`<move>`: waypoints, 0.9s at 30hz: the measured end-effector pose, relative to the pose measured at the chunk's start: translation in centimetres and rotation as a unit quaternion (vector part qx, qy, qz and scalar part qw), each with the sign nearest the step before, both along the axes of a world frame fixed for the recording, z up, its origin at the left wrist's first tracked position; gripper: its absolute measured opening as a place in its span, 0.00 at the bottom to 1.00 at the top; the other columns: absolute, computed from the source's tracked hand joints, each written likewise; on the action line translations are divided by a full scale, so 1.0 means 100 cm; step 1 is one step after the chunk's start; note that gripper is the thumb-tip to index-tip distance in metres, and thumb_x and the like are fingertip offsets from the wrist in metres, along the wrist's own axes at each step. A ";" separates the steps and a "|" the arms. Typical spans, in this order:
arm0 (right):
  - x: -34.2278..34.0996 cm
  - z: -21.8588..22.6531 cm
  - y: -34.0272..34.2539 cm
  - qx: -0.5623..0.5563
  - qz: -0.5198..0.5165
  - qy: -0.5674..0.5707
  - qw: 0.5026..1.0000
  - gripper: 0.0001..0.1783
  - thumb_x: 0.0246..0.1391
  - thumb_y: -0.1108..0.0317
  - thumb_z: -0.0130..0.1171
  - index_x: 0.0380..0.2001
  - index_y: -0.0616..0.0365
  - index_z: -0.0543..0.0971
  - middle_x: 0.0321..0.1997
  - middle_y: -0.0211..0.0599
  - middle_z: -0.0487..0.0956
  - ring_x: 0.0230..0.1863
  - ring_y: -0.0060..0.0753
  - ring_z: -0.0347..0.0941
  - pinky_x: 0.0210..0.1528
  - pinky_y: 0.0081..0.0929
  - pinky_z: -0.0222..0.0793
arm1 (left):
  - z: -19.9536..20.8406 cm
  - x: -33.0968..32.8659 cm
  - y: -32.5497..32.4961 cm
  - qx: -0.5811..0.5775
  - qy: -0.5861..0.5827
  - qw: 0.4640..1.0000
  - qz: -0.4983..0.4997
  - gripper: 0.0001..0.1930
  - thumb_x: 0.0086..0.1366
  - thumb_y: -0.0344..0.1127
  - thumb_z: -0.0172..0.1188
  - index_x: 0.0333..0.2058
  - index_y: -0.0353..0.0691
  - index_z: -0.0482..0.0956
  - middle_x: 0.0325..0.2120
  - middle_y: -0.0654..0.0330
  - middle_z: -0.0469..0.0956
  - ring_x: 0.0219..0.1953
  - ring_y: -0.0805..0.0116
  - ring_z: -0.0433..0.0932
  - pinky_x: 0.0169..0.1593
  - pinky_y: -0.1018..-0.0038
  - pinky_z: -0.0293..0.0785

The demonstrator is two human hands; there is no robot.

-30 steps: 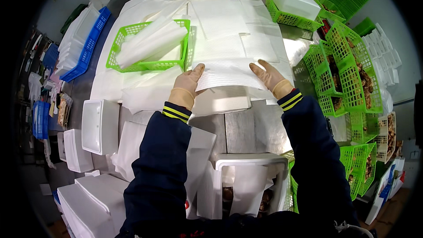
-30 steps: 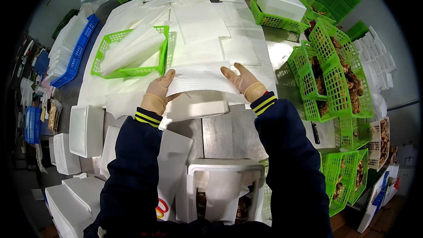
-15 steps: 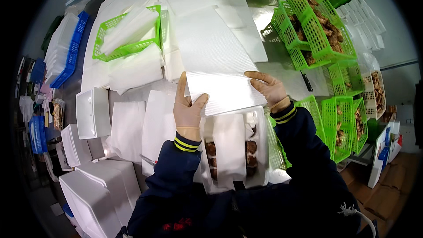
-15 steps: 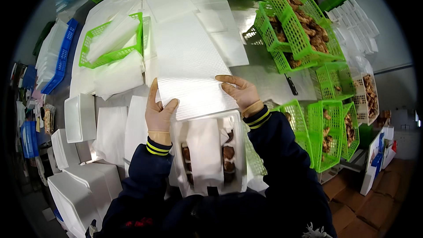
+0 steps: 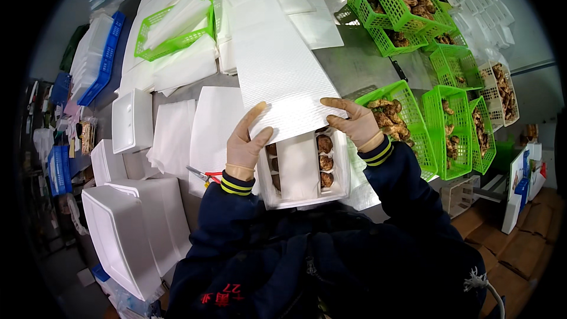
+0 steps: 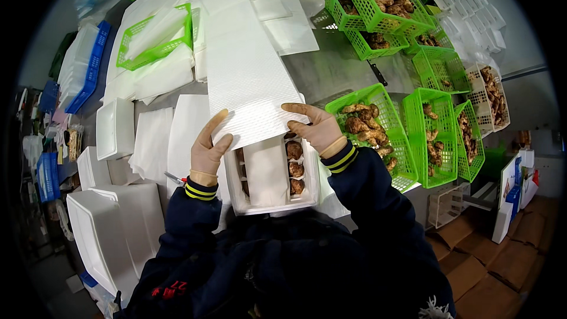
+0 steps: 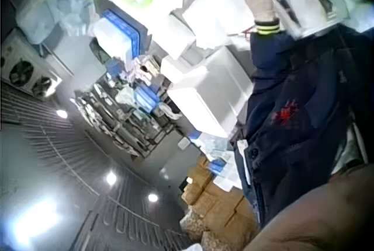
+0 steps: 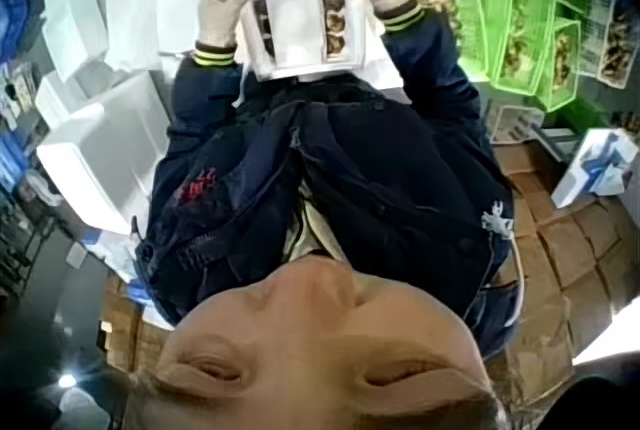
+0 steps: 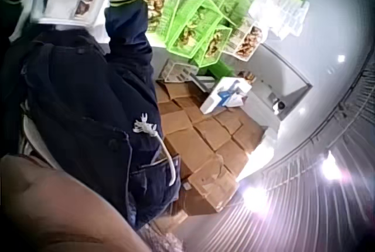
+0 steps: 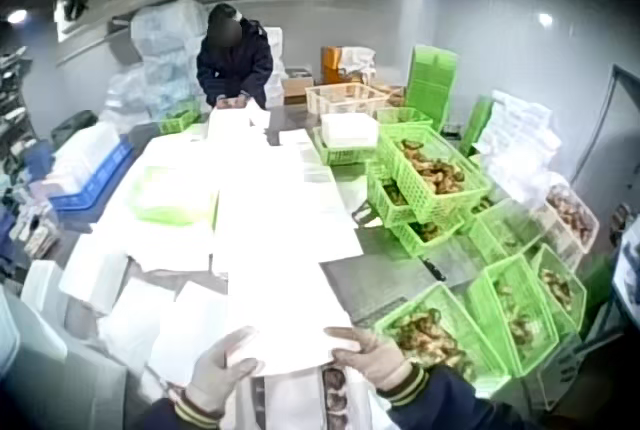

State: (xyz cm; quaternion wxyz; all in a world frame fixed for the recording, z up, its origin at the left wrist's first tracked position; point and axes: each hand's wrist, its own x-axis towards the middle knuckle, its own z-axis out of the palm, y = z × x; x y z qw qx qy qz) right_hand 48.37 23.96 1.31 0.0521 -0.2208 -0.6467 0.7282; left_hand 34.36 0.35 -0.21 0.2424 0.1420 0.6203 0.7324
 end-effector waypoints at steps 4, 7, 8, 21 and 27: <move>0.008 -0.001 -0.006 0.001 -0.011 0.007 1.000 0.24 0.57 0.82 0.64 0.58 0.64 0.78 0.56 0.33 0.81 0.49 0.18 0.76 0.52 0.16 0.74 | 0.004 0.005 -0.023 -0.052 -0.047 0.994 -0.082 0.25 0.61 0.18 0.64 0.58 0.33 0.78 0.49 0.59 0.81 0.39 0.76 0.79 0.45 0.81 0.77; 0.011 -0.014 -0.009 -0.009 -0.036 -0.004 0.999 0.24 0.55 0.83 0.64 0.56 0.64 0.78 0.52 0.34 0.81 0.47 0.21 0.77 0.49 0.17 0.75 | 0.003 0.004 -0.026 -0.051 -0.054 0.995 -0.071 0.27 0.59 0.17 0.64 0.60 0.33 0.76 0.50 0.59 0.80 0.40 0.76 0.78 0.45 0.81 0.77; 0.012 -0.021 -0.008 -0.018 -0.035 -0.008 0.999 0.24 0.55 0.83 0.65 0.56 0.63 0.79 0.51 0.35 0.81 0.45 0.21 0.77 0.48 0.17 0.76 | 0.000 0.004 -0.026 -0.054 -0.051 0.995 -0.067 0.28 0.59 0.17 0.64 0.60 0.33 0.75 0.50 0.60 0.79 0.41 0.76 0.78 0.45 0.81 0.77; -0.074 0.138 0.058 0.651 -0.189 0.366 0.638 0.10 0.40 0.78 0.69 0.30 0.55 0.87 0.50 0.42 0.83 0.53 0.50 0.77 0.55 0.40 0.72 | 0.134 -0.088 0.050 -0.048 0.650 0.727 0.216 0.10 0.48 0.28 0.74 0.32 0.48 0.89 0.38 0.58 0.84 0.50 0.51 0.79 0.53 0.61 0.75; 0.008 0.023 0.023 0.728 0.095 0.214 0.644 0.06 0.48 0.71 0.64 0.31 0.49 0.83 0.36 0.34 0.83 0.47 0.40 0.79 0.62 0.54 0.65 | 0.015 -0.025 -0.009 -0.229 0.680 0.696 -0.017 0.05 0.54 0.32 0.64 0.30 0.51 0.84 0.28 0.64 0.80 0.37 0.60 0.80 0.52 0.56 0.75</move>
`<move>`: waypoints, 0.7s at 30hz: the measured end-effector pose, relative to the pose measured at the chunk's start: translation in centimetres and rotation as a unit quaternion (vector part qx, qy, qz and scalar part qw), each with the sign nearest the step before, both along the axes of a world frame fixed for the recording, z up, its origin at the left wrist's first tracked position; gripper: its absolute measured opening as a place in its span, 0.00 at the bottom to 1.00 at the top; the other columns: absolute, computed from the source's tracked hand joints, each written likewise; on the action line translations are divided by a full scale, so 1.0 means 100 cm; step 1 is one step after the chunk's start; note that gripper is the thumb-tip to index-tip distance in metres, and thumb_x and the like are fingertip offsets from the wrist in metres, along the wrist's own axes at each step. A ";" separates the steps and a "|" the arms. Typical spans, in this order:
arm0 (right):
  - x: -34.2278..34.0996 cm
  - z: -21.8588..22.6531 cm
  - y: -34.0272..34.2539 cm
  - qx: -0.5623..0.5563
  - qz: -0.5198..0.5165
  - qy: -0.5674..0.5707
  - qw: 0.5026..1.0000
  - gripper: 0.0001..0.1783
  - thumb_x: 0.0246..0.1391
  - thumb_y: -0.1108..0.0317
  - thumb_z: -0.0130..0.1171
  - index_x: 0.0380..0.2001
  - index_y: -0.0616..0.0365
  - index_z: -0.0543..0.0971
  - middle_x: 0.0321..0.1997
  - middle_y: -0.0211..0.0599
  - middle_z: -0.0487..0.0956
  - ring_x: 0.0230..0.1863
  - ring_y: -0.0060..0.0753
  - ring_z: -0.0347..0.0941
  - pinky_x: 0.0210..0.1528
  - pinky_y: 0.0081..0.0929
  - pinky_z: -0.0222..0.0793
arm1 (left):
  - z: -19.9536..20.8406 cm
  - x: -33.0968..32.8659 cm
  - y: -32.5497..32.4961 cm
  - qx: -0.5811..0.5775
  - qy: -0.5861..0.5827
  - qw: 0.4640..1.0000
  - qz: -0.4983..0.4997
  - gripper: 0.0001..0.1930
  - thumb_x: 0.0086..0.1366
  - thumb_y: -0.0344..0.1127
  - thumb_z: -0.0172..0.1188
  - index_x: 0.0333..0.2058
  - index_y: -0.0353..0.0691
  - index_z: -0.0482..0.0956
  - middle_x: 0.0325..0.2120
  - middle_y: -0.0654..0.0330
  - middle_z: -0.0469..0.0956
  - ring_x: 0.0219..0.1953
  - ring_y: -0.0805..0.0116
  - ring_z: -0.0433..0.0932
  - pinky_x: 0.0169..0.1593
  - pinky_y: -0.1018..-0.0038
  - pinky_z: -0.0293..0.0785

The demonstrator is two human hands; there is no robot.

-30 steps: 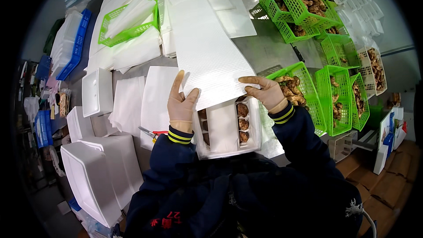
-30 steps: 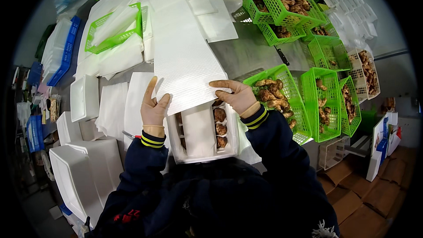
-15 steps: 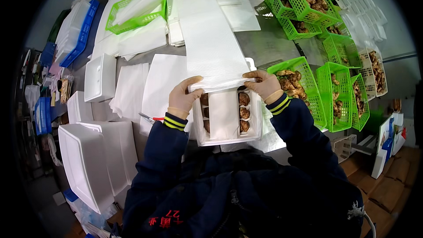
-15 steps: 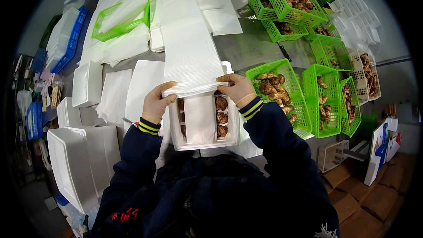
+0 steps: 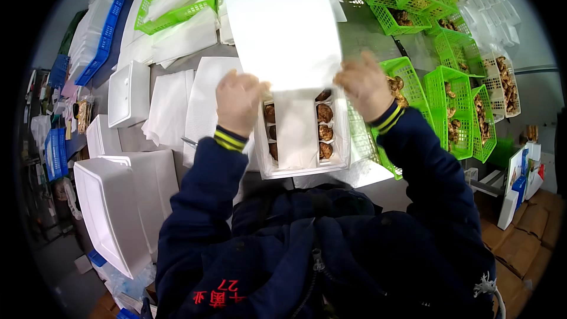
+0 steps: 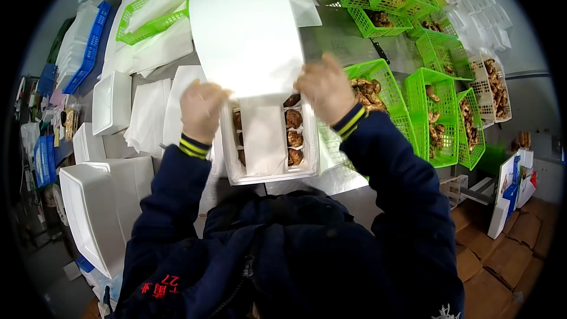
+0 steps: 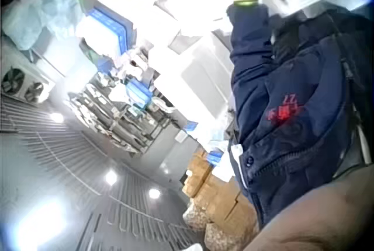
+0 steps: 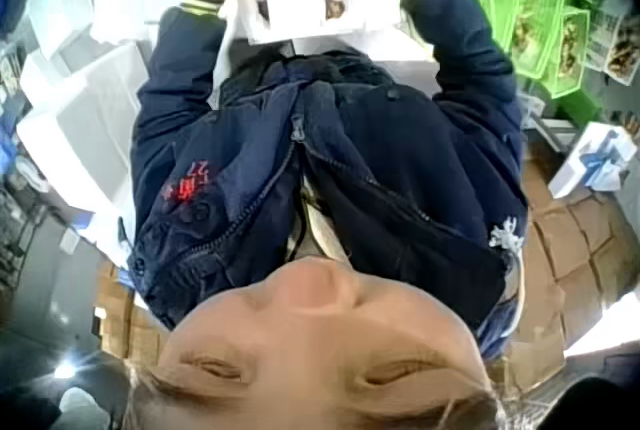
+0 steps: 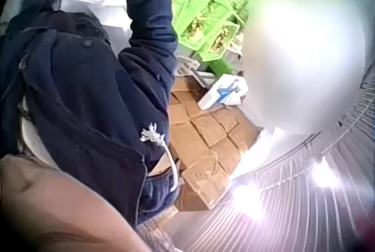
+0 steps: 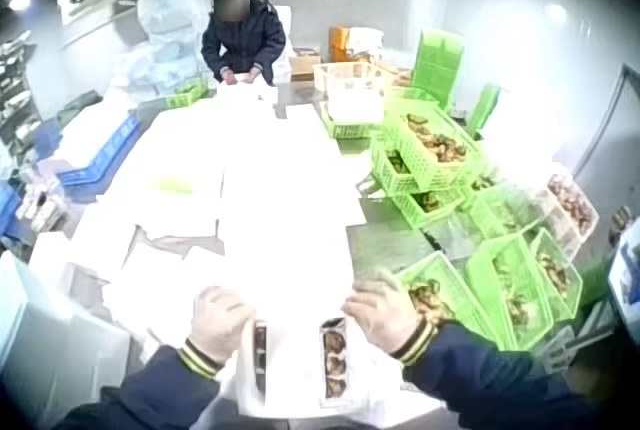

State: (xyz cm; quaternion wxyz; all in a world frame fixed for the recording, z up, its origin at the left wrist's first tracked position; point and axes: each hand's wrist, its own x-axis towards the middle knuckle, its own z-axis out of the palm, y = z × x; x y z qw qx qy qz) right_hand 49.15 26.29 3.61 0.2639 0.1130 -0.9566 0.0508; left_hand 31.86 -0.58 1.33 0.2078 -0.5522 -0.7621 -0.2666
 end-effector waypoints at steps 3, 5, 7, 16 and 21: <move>0.068 -0.056 -0.028 -0.002 0.082 -0.156 0.984 0.11 0.48 0.69 0.59 0.38 0.49 0.81 0.44 0.33 0.82 0.60 0.37 0.74 0.73 0.51 0.56 | -0.050 0.063 -0.049 -0.150 -0.064 0.985 -0.050 0.12 0.54 0.29 0.62 0.37 0.52 0.84 0.34 0.69 0.82 0.46 0.67 0.80 0.64 0.52 0.66; 0.085 -0.060 -0.050 -0.028 0.109 -0.237 0.965 0.12 0.46 0.70 0.58 0.37 0.50 0.80 0.42 0.32 0.81 0.58 0.38 0.74 0.74 0.53 0.53 | -0.049 0.090 -0.071 -0.191 -0.085 0.976 -0.061 0.12 0.56 0.30 0.60 0.39 0.49 0.83 0.35 0.68 0.81 0.49 0.68 0.79 0.67 0.50 0.62; 0.095 -0.059 -0.059 -0.011 0.147 -0.255 0.956 0.10 0.46 0.71 0.57 0.34 0.50 0.81 0.37 0.30 0.81 0.56 0.37 0.75 0.75 0.55 0.50 | -0.046 0.104 -0.081 -0.209 -0.083 0.971 -0.082 0.11 0.57 0.31 0.59 0.39 0.46 0.83 0.34 0.65 0.81 0.50 0.67 0.79 0.68 0.49 0.62; 0.120 -0.052 -0.074 -0.054 0.086 -0.348 0.932 0.21 0.52 0.55 0.64 0.47 0.52 0.81 0.41 0.35 0.80 0.59 0.41 0.71 0.74 0.61 0.48 | -0.009 0.133 -0.073 -0.321 -0.168 0.930 -0.061 0.27 0.57 0.43 0.66 0.55 0.39 0.77 0.48 0.55 0.79 0.59 0.54 0.72 0.65 0.44 0.61; 0.137 -0.074 -0.104 -0.044 -0.006 -0.285 0.957 0.24 0.52 0.54 0.66 0.47 0.58 0.80 0.41 0.37 0.80 0.62 0.46 0.69 0.71 0.61 0.52 | -0.072 0.162 -0.071 -0.194 -0.085 0.968 -0.134 0.26 0.58 0.34 0.66 0.56 0.36 0.77 0.50 0.57 0.80 0.52 0.61 0.79 0.60 0.65 0.72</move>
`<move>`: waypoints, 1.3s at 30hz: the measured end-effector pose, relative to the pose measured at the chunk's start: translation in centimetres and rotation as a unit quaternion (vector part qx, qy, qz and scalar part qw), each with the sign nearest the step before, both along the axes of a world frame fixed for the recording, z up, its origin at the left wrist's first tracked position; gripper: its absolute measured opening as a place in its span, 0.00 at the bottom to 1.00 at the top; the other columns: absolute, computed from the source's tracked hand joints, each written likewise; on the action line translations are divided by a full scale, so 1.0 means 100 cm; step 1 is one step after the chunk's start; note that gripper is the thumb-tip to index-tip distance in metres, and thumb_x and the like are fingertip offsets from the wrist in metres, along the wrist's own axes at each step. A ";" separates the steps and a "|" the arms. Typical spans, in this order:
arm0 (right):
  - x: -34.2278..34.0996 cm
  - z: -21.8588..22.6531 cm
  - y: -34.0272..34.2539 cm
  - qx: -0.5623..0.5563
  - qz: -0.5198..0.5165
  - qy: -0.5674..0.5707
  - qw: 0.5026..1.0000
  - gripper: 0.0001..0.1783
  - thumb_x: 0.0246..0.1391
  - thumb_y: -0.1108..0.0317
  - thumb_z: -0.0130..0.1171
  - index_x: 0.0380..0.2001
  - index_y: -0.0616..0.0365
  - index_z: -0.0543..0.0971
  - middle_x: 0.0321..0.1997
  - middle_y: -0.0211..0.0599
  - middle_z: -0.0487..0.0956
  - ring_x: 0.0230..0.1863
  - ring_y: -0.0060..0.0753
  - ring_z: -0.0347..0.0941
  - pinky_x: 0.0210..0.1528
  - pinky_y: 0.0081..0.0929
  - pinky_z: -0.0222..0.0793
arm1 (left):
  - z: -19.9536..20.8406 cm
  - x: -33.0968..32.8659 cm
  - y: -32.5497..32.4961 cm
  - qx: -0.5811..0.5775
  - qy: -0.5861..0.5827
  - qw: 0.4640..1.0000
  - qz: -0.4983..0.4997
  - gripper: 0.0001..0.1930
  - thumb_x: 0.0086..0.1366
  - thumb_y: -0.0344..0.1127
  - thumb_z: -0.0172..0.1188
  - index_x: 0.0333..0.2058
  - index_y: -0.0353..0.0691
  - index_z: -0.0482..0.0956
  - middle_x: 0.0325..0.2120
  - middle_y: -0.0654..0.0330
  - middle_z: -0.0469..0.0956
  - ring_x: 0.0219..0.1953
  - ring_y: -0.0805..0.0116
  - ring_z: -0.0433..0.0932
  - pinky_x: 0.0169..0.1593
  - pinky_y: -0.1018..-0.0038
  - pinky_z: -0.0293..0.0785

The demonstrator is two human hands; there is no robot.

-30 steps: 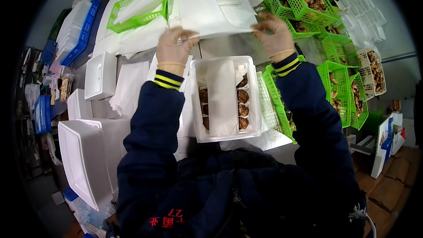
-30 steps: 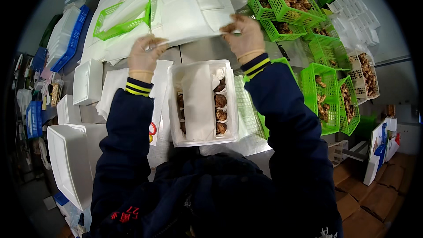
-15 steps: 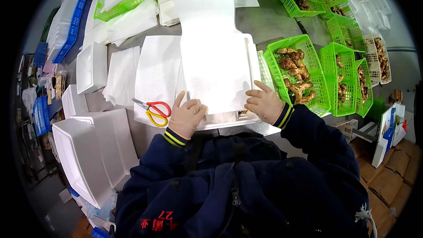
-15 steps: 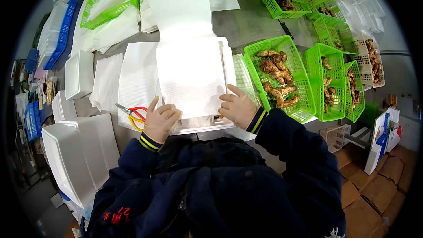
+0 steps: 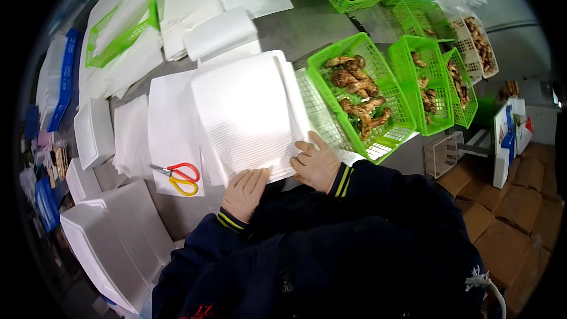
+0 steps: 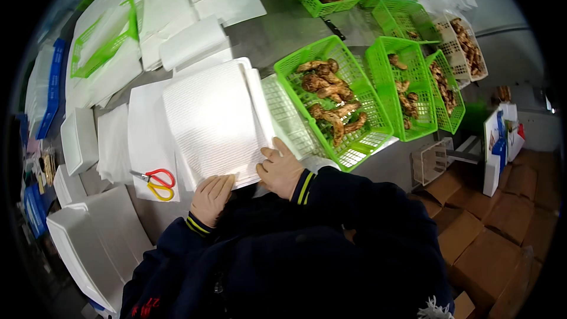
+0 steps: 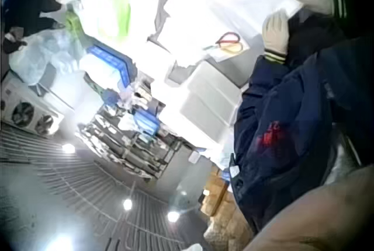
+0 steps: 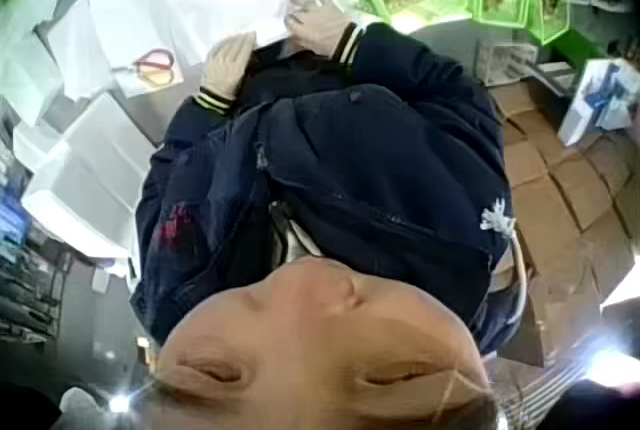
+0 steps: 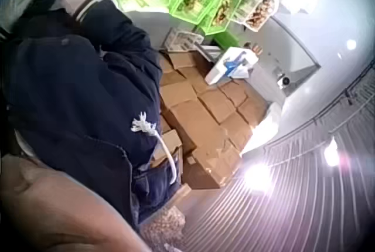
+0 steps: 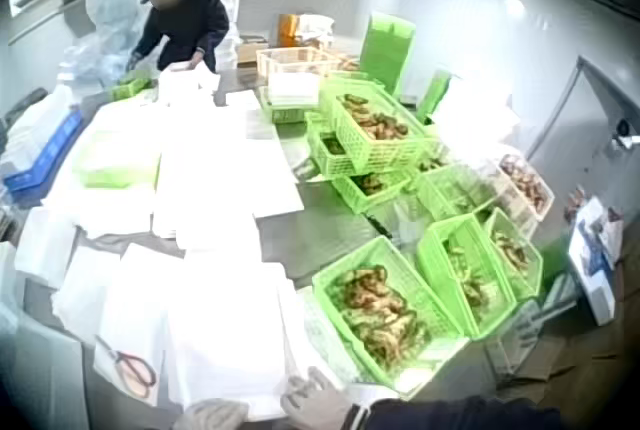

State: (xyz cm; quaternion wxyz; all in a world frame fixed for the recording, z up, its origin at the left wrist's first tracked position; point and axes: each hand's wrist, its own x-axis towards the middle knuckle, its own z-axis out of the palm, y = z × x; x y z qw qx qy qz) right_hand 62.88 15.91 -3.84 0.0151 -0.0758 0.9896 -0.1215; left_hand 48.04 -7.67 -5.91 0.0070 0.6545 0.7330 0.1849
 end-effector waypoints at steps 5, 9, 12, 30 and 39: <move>0.010 0.005 0.008 -0.132 -0.073 0.099 0.984 0.18 0.55 0.62 0.63 0.48 0.56 0.80 0.48 0.38 0.81 0.58 0.41 0.74 0.65 0.42 0.65 | 0.009 -0.002 0.012 -0.050 -0.022 0.998 0.005 0.28 0.54 0.36 0.67 0.56 0.36 0.77 0.47 0.57 0.82 0.49 0.62 0.80 0.58 0.63 0.72; 0.039 0.006 0.081 -0.033 -0.362 0.142 0.921 0.24 0.56 0.62 0.61 0.55 0.59 0.76 0.47 0.42 0.82 0.47 0.45 0.79 0.47 0.41 0.78 | 0.038 0.006 0.043 0.000 -0.060 0.998 0.010 0.30 0.55 0.37 0.67 0.57 0.36 0.76 0.45 0.53 0.82 0.48 0.56 0.80 0.59 0.61 0.71; 0.045 0.002 0.113 0.128 -0.481 -0.107 0.861 0.32 0.54 0.56 0.65 0.60 0.57 0.73 0.45 0.49 0.82 0.46 0.50 0.80 0.47 0.45 0.77 | 0.001 0.013 0.037 -0.002 -0.101 0.994 -0.039 0.27 0.58 0.30 0.64 0.58 0.34 0.75 0.46 0.50 0.81 0.49 0.54 0.80 0.57 0.62 0.74; -0.028 0.027 -0.033 -0.720 -0.469 -0.102 0.501 0.19 0.58 0.68 0.69 0.47 0.68 0.78 0.36 0.35 0.82 0.32 0.24 0.79 0.31 0.20 0.75 | 0.055 -0.011 0.060 -0.104 -0.157 0.978 0.094 0.31 0.54 0.30 0.68 0.59 0.43 0.75 0.46 0.54 0.81 0.38 0.47 0.78 0.42 0.59 0.76; -0.023 0.046 0.007 -0.180 -0.217 -0.025 0.959 0.37 0.54 0.75 0.56 0.69 0.44 0.65 0.68 0.46 0.68 0.42 0.51 0.80 0.42 0.39 0.79 | -0.003 -0.059 0.057 -0.132 -0.150 0.977 -0.077 0.24 0.50 0.33 0.70 0.49 0.47 0.80 0.43 0.62 0.82 0.45 0.57 0.80 0.46 0.63 0.78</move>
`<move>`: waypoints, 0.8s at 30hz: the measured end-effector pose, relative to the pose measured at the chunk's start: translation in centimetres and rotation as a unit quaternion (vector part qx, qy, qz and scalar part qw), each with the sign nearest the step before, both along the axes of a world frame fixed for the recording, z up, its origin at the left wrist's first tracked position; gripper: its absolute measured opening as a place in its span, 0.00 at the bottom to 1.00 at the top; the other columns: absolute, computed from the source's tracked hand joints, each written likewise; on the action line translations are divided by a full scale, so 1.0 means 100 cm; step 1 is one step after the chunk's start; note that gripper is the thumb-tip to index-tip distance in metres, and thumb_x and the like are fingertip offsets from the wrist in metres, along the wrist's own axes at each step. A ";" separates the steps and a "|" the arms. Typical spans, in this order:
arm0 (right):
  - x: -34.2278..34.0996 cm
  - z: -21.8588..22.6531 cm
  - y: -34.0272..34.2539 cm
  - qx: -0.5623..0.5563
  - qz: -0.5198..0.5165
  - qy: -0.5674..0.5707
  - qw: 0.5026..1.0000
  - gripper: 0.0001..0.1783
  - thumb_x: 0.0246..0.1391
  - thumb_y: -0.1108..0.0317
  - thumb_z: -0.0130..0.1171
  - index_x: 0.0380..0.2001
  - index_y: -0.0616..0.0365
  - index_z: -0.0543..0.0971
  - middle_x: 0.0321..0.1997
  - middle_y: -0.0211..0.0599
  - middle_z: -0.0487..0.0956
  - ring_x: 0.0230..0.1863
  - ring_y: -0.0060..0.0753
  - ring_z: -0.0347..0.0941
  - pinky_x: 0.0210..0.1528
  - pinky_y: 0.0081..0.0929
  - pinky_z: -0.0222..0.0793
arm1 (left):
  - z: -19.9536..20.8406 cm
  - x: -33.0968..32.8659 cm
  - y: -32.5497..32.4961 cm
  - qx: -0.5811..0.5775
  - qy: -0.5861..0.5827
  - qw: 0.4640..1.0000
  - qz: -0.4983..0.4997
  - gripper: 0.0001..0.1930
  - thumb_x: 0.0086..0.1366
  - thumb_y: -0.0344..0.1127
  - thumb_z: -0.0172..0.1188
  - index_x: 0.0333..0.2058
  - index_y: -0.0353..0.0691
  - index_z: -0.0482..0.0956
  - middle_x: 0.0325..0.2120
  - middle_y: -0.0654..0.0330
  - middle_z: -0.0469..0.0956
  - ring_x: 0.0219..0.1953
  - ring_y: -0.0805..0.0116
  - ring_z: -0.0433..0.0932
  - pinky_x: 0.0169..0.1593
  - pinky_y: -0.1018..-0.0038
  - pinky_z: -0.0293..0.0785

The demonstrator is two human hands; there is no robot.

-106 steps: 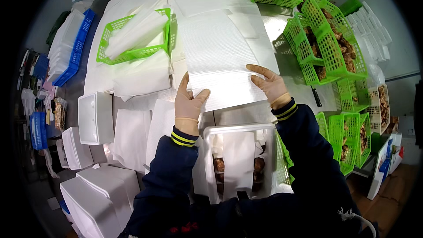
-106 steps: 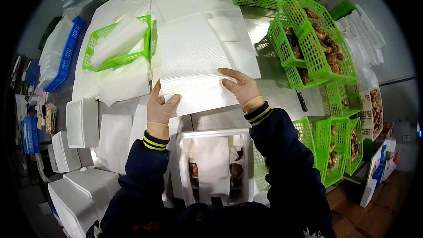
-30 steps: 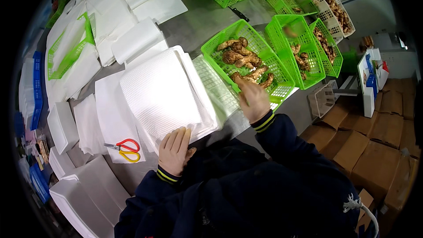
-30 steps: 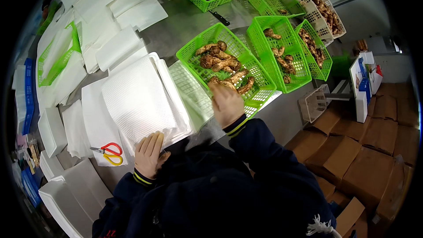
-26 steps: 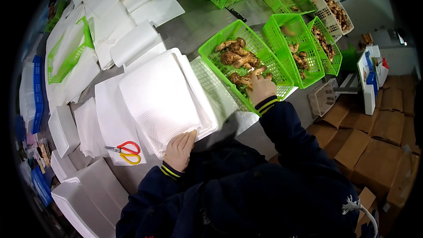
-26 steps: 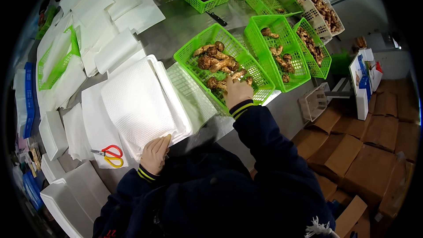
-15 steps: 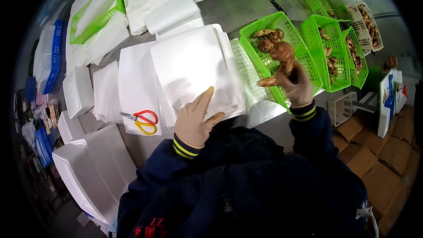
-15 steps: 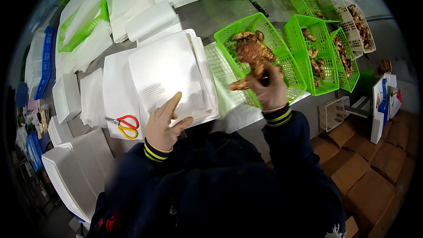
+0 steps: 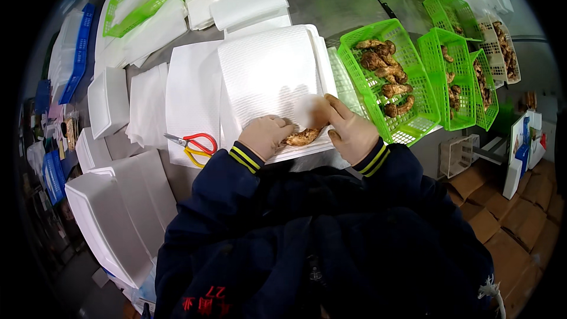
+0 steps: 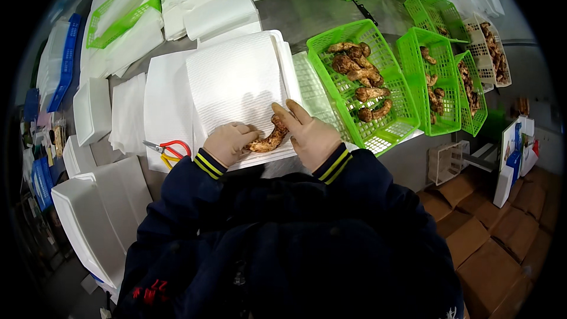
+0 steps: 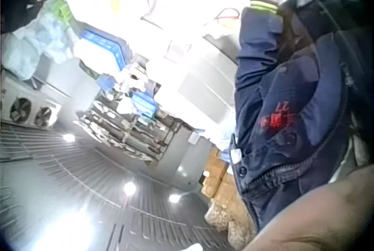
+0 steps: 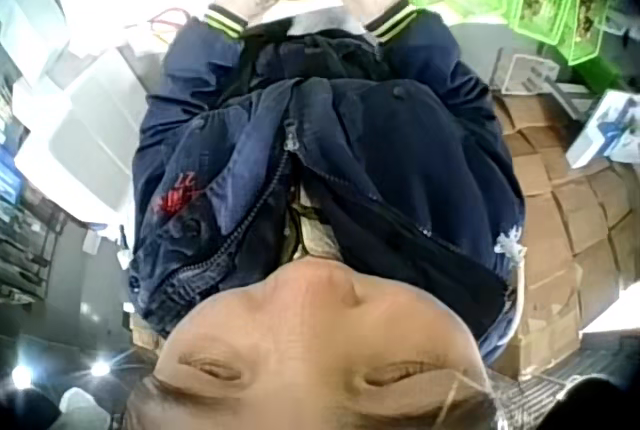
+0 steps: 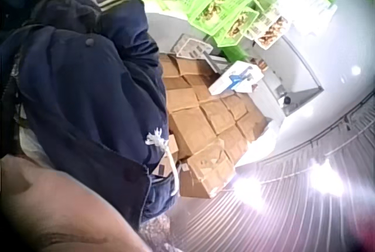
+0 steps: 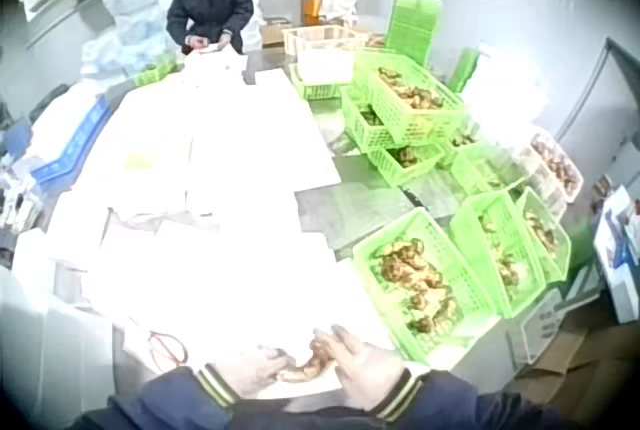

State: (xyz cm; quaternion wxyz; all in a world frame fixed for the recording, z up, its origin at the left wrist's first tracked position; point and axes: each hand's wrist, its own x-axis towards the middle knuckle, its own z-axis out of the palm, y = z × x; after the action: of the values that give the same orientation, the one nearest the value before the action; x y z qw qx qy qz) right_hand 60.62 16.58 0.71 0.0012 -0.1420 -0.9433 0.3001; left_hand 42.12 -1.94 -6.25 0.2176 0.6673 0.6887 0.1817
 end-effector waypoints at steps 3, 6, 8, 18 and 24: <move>-0.017 -0.001 0.007 0.073 0.087 -0.094 0.989 0.34 0.54 0.73 0.56 0.66 0.46 0.68 0.59 0.44 0.73 0.39 0.47 0.80 0.39 0.40 0.78 | 0.007 -0.003 0.003 -0.008 0.037 0.999 -0.012 0.26 0.50 0.35 0.71 0.51 0.48 0.79 0.44 0.64 0.81 0.46 0.58 0.80 0.48 0.63 0.77; -0.015 -0.022 0.012 0.123 0.117 -0.044 0.984 0.28 0.56 0.71 0.55 0.62 0.49 0.73 0.49 0.39 0.76 0.36 0.43 0.80 0.34 0.38 0.77 | 0.029 0.007 -0.001 -0.027 0.054 0.997 0.051 0.31 0.50 0.39 0.73 0.55 0.49 0.77 0.48 0.63 0.79 0.49 0.58 0.79 0.50 0.62 0.76; -0.020 -0.016 0.011 0.108 0.115 -0.106 0.982 0.28 0.57 0.69 0.56 0.63 0.49 0.72 0.49 0.39 0.76 0.36 0.43 0.81 0.34 0.39 0.77 | 0.038 0.014 -0.006 -0.009 0.062 0.990 0.124 0.29 0.52 0.42 0.72 0.54 0.49 0.77 0.51 0.62 0.78 0.53 0.58 0.77 0.53 0.61 0.74; -0.012 -0.024 -0.001 0.099 0.109 -0.112 0.983 0.32 0.58 0.65 0.59 0.66 0.52 0.66 0.46 0.40 0.75 0.35 0.43 0.80 0.32 0.41 0.75 | 0.019 0.029 -0.020 0.020 0.109 0.975 0.194 0.28 0.50 0.44 0.71 0.52 0.50 0.80 0.57 0.61 0.76 0.51 0.57 0.77 0.52 0.61 0.74; -0.014 -0.021 -0.004 0.130 0.104 -0.154 0.974 0.32 0.57 0.67 0.58 0.65 0.52 0.68 0.44 0.40 0.75 0.32 0.44 0.79 0.31 0.41 0.74 | 0.027 0.026 -0.011 -0.032 0.097 0.979 0.178 0.28 0.51 0.45 0.73 0.53 0.49 0.80 0.55 0.62 0.78 0.45 0.55 0.80 0.48 0.61 0.75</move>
State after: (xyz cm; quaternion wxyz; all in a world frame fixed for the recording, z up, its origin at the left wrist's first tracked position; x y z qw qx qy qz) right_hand 59.19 16.13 -1.41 -0.1570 -0.0862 -0.9726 0.1479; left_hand 44.76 -3.00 -3.55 0.1351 0.5412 0.8197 0.1302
